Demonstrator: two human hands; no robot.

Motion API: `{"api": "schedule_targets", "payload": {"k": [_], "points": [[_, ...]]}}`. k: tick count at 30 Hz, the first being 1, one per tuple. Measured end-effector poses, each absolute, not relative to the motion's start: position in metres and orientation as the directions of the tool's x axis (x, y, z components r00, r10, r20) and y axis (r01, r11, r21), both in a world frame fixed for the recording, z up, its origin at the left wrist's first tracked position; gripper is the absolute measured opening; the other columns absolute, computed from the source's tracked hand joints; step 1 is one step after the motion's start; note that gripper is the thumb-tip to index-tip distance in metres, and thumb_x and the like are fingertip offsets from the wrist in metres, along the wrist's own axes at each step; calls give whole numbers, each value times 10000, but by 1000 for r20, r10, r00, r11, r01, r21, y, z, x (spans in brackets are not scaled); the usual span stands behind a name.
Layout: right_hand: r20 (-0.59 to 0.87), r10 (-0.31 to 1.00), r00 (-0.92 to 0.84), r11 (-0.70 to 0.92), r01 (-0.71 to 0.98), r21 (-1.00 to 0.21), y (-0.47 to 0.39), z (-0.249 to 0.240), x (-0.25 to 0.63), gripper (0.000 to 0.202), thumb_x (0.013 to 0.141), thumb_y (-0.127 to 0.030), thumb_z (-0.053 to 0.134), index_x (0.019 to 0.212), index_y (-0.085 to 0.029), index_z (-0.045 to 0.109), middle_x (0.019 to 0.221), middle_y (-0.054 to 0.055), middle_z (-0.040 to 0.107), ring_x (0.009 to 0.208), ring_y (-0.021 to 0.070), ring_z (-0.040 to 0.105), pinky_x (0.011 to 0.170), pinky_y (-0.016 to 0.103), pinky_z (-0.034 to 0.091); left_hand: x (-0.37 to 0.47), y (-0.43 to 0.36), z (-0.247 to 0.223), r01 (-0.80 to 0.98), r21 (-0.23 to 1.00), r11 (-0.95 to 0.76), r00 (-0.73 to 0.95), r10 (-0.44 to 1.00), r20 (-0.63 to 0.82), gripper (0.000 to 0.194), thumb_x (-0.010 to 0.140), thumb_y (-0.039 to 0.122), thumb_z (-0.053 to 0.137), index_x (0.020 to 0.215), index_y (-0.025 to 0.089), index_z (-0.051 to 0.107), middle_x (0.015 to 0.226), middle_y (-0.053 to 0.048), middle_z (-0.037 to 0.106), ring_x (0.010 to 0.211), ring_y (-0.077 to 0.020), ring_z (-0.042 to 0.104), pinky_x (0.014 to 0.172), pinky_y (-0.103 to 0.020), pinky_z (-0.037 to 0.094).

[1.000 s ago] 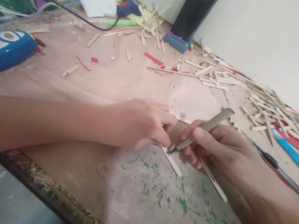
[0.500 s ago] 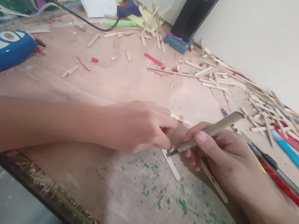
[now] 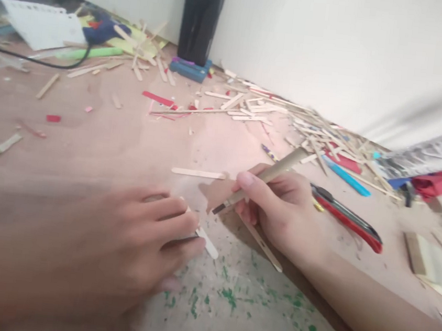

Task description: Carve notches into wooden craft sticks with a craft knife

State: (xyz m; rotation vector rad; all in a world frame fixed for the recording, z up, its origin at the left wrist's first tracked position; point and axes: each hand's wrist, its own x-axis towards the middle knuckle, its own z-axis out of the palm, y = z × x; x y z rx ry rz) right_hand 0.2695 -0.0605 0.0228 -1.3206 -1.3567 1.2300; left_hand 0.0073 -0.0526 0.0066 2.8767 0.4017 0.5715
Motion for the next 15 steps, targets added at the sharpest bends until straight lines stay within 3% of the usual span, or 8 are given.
{"api": "schedule_targets", "payload": {"k": [2,5,8,11,15], "points": [[-10,999,-48,-2,172,-985,-61,26,271,379,902,-541,849,738,-217,741,559,-46,635,457,81,502,419,221,361,10,-53,4,213,134,-968,906,247,344,388,1086,436,479,1274,244,760,1234,-77,808,1100,-336,729,885,-530,585],[36,998,-46,44,200,-979,-63,30,273,326,868,-461,900,703,-221,753,558,-55,614,487,76,479,438,223,348,13,-49,3,229,90,-969,901,246,358,428,1044,487,512,1247,219,777,1279,-121,790,1147,-365,722,956,-537,591],[71,996,-46,79,231,-970,-64,31,277,223,867,-402,908,756,-240,802,558,-60,609,491,83,476,450,232,371,14,-45,5,257,79,-963,908,269,322,474,1024,493,546,1311,176,751,1350,-175,759,1210,-390,719,1037,-539,582],[118,993,-3,115,263,-958,-64,29,286,143,885,-399,894,856,-267,847,676,-30,707,521,98,535,470,245,445,12,-44,8,275,95,-957,918,291,271,517,1028,484,571,1417,169,701,1472,-223,696,1324,-441,685,1097,-612,560],[53,999,11,48,268,-962,-70,29,298,162,899,-397,883,1032,-305,870,816,9,776,590,144,642,487,277,540,10,-45,7,263,154,-952,933,292,212,598,1029,564,632,1477,169,674,1588,-248,595,1445,-489,605,1158,-686,522]]}}
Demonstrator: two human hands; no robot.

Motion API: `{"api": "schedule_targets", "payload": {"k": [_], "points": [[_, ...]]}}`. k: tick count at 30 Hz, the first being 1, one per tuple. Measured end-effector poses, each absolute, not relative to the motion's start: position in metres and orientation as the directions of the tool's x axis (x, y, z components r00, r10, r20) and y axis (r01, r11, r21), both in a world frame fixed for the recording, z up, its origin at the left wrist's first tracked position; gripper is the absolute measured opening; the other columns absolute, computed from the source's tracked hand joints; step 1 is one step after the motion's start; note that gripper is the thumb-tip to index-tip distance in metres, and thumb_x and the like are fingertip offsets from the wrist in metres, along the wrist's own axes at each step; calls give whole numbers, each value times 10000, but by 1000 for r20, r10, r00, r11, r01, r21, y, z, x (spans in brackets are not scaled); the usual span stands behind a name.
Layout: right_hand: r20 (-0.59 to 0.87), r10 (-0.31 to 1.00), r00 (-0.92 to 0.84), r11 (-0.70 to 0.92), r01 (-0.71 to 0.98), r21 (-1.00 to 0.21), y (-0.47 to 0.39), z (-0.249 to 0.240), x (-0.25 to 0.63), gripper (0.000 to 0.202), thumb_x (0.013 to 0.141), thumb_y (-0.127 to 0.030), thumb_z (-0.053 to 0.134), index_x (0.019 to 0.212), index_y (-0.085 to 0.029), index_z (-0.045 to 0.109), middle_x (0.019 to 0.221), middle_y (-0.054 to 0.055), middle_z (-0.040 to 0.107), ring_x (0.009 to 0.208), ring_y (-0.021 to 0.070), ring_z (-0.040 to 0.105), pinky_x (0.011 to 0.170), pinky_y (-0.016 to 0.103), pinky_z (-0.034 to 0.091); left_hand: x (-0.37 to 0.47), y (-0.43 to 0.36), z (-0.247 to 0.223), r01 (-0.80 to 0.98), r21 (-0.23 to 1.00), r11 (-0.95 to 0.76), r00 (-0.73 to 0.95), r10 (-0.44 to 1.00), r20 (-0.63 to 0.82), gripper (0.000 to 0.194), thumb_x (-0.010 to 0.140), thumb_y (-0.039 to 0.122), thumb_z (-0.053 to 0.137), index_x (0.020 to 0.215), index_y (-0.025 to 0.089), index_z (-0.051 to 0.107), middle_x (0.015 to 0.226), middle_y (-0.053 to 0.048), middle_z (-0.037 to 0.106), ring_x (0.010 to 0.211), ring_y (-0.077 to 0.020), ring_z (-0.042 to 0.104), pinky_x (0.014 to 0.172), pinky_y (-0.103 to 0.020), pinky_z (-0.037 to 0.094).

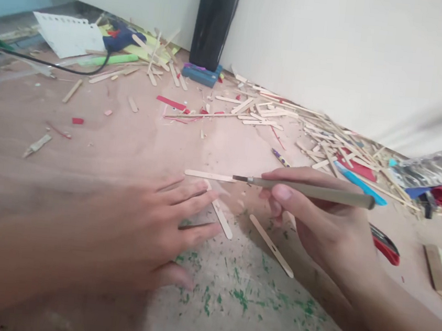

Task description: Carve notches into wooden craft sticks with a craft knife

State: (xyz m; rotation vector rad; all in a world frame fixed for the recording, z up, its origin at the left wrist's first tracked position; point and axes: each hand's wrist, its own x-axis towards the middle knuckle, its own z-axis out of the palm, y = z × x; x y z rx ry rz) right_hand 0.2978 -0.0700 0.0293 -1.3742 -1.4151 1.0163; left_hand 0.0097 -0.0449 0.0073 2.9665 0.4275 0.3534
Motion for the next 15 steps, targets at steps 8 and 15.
{"api": "schedule_targets", "payload": {"k": [8,15], "points": [[163,986,-16,151,470,-870,-91,20,293,98,915,-376,859,985,-308,857,729,5,751,620,173,684,553,280,594,7,-41,3,203,169,-964,935,242,259,615,1075,529,606,1562,158,560,1627,-218,563,1490,-403,572,1238,-572,480],[98,993,-62,116,484,-867,-84,24,292,73,902,-404,855,955,-356,866,663,-17,740,566,165,671,515,256,566,7,-40,-3,227,206,-952,936,272,225,671,1086,626,537,1596,190,550,1687,-234,485,1584,-409,470,1294,-601,413]]}}
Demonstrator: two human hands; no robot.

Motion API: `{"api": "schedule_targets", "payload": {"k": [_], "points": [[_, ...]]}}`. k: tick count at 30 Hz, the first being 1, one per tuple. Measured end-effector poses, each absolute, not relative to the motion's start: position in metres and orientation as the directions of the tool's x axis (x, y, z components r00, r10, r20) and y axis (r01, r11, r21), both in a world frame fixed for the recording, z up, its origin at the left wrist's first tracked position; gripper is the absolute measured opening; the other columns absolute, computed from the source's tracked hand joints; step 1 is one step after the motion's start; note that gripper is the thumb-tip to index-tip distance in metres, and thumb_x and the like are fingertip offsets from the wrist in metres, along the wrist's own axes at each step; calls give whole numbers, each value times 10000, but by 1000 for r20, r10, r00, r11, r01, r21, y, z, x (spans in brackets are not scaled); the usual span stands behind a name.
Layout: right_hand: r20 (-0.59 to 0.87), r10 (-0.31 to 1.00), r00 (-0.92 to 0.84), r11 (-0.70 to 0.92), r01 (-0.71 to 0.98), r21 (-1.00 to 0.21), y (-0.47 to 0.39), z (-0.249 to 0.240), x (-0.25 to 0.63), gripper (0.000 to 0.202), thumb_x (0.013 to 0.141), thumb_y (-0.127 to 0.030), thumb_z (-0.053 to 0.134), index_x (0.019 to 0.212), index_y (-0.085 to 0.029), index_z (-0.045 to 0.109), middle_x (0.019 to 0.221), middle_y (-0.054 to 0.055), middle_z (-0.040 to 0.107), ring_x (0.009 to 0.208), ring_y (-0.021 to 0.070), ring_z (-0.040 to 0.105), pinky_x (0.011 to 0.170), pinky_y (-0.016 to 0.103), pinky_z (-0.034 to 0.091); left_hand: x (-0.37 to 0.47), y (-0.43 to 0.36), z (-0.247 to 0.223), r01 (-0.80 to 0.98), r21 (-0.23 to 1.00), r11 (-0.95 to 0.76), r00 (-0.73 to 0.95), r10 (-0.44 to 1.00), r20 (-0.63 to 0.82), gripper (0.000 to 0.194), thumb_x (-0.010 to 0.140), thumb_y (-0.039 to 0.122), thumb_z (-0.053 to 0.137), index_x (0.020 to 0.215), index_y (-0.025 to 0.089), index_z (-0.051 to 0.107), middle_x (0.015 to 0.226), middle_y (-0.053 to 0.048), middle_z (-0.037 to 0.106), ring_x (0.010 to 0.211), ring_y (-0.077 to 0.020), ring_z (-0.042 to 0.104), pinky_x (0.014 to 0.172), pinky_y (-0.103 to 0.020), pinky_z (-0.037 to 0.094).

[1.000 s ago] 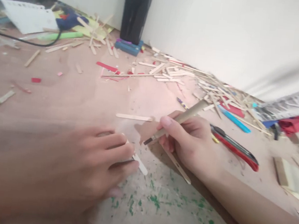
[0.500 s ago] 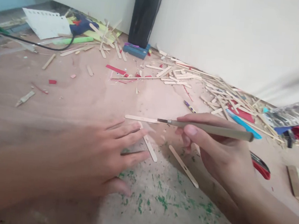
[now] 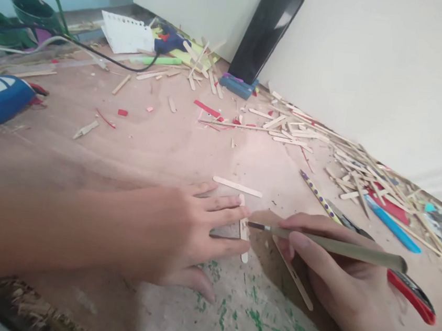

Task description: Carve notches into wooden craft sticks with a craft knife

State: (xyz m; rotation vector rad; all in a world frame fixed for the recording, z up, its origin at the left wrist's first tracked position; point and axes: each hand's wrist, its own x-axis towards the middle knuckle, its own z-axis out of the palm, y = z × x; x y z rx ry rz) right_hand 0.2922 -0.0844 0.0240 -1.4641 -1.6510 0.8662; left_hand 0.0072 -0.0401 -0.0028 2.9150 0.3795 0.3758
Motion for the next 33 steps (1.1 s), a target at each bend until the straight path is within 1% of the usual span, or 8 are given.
{"api": "schedule_targets", "payload": {"k": [3,7,10,12,18,25,28,33], "points": [[65,997,-46,79,492,-867,-89,29,285,93,883,-371,876,969,-406,873,742,-20,810,613,175,727,571,263,607,8,-42,-2,242,199,-950,938,281,202,681,1099,622,509,1615,178,526,1702,-262,445,1605,-405,441,1307,-589,399],[61,997,-38,72,485,-872,-90,32,281,73,910,-367,851,948,-416,889,808,-12,845,648,186,761,616,274,641,9,-41,-2,255,181,-950,940,288,183,686,1105,635,481,1617,181,526,1710,-255,436,1614,-385,431,1315,-552,400],[116,981,-156,182,520,-835,-86,31,286,146,935,-312,817,970,-431,894,907,-22,868,741,193,811,700,268,689,9,-40,-3,248,159,-956,943,276,189,682,1122,637,421,1625,187,518,1714,-257,425,1598,-401,453,1302,-592,407],[162,962,-219,257,529,-809,-82,29,289,185,944,-295,800,1003,-445,891,962,-38,876,808,193,836,750,254,704,9,-40,-3,248,143,-958,941,273,199,673,1127,634,412,1619,190,529,1706,-254,438,1588,-399,469,1300,-592,411],[203,952,-228,295,521,-801,-82,22,294,200,954,-289,790,1055,-441,872,1013,-77,878,874,130,841,794,133,658,8,-42,-3,263,127,-957,938,284,199,668,1119,638,447,1618,203,540,1712,-225,441,1590,-367,474,1316,-550,412],[207,935,-288,335,524,-783,-82,23,296,207,976,-256,762,1083,-399,868,1058,-57,878,901,111,833,834,110,636,9,-40,-4,259,116,-959,934,279,221,661,1116,638,455,1602,203,560,1696,-225,469,1568,-360,507,1308,-539,430],[231,937,-261,345,596,-725,-87,29,288,213,968,-251,766,1073,-410,860,1040,-73,877,870,119,831,829,138,653,9,-40,-4,261,116,-958,930,282,234,660,1107,636,487,1593,197,572,1684,-222,489,1561,-357,518,1305,-527,440],[248,935,-254,353,737,-576,-97,39,275,107,956,-345,766,1007,-362,858,1012,-15,878,826,207,842,767,266,712,9,-40,-4,261,126,-957,921,286,263,629,1099,630,516,1545,201,624,1662,-224,519,1535,-359,551,1299,-524,448]]}}
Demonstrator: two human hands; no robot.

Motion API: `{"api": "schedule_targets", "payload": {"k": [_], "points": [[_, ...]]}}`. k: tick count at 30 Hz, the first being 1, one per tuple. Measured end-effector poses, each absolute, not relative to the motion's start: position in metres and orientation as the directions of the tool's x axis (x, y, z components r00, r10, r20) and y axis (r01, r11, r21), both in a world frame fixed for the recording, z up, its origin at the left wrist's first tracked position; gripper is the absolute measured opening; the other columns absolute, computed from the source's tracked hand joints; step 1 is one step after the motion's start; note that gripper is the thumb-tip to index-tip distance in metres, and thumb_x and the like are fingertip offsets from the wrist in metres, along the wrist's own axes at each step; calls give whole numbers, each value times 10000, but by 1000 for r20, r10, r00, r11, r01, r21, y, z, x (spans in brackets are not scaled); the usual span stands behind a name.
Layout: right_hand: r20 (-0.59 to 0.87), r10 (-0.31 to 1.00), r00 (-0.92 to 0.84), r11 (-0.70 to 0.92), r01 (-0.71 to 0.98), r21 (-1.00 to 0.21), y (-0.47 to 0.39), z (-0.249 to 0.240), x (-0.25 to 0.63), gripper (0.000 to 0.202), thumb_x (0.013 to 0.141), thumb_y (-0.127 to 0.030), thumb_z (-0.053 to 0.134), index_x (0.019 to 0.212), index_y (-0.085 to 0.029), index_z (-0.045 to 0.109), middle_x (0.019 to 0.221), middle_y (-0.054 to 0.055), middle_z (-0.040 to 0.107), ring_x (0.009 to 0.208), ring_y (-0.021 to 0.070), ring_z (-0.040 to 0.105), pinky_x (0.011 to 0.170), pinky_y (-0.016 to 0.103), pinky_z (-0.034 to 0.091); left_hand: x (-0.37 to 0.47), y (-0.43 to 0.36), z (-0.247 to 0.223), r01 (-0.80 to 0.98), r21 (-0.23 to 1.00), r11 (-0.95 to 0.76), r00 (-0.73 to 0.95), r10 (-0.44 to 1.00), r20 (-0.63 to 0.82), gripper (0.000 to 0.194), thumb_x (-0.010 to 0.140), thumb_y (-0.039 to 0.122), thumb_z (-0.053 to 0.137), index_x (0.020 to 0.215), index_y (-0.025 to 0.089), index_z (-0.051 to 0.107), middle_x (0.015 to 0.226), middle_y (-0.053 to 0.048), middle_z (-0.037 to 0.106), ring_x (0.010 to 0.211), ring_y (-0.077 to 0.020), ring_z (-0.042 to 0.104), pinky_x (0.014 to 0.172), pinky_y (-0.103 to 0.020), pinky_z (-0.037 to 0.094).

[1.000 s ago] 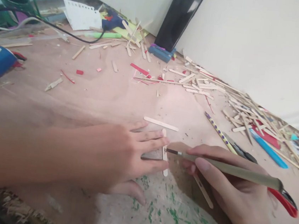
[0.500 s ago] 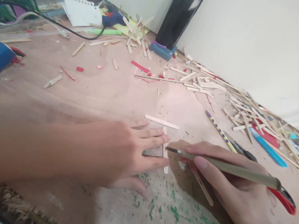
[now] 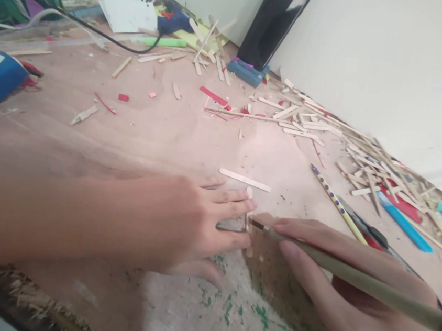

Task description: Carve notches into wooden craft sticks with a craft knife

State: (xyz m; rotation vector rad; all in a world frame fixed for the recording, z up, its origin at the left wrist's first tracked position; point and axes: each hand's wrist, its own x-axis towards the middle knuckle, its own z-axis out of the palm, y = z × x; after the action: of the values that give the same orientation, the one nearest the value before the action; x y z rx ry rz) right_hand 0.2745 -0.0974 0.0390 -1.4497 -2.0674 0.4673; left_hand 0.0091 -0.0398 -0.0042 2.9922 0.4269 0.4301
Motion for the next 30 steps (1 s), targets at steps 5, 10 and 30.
{"api": "schedule_targets", "payload": {"k": [5,10,30], "points": [[74,982,-175,184,773,-607,-94,42,274,108,922,-419,824,1013,-385,873,1001,-26,881,851,230,854,723,268,720,9,-39,-3,254,110,-961,934,273,229,634,1115,616,475,1571,193,593,1664,-237,512,1535,-384,544,1277,-552,467],[-87,996,-23,-55,616,-786,-87,38,280,147,884,-497,860,975,-385,887,926,-5,876,758,194,824,665,239,695,10,-39,-2,252,115,-961,938,271,216,645,1109,618,495,1584,191,579,1655,-233,525,1539,-396,536,1261,-557,487],[-303,930,-209,-217,354,-910,-68,24,302,235,926,-400,850,1101,-248,888,970,91,863,826,206,808,733,273,683,12,-41,0,273,141,-952,923,300,241,591,1119,569,505,1558,188,614,1625,-227,564,1520,-379,563,1262,-546,485]]}}
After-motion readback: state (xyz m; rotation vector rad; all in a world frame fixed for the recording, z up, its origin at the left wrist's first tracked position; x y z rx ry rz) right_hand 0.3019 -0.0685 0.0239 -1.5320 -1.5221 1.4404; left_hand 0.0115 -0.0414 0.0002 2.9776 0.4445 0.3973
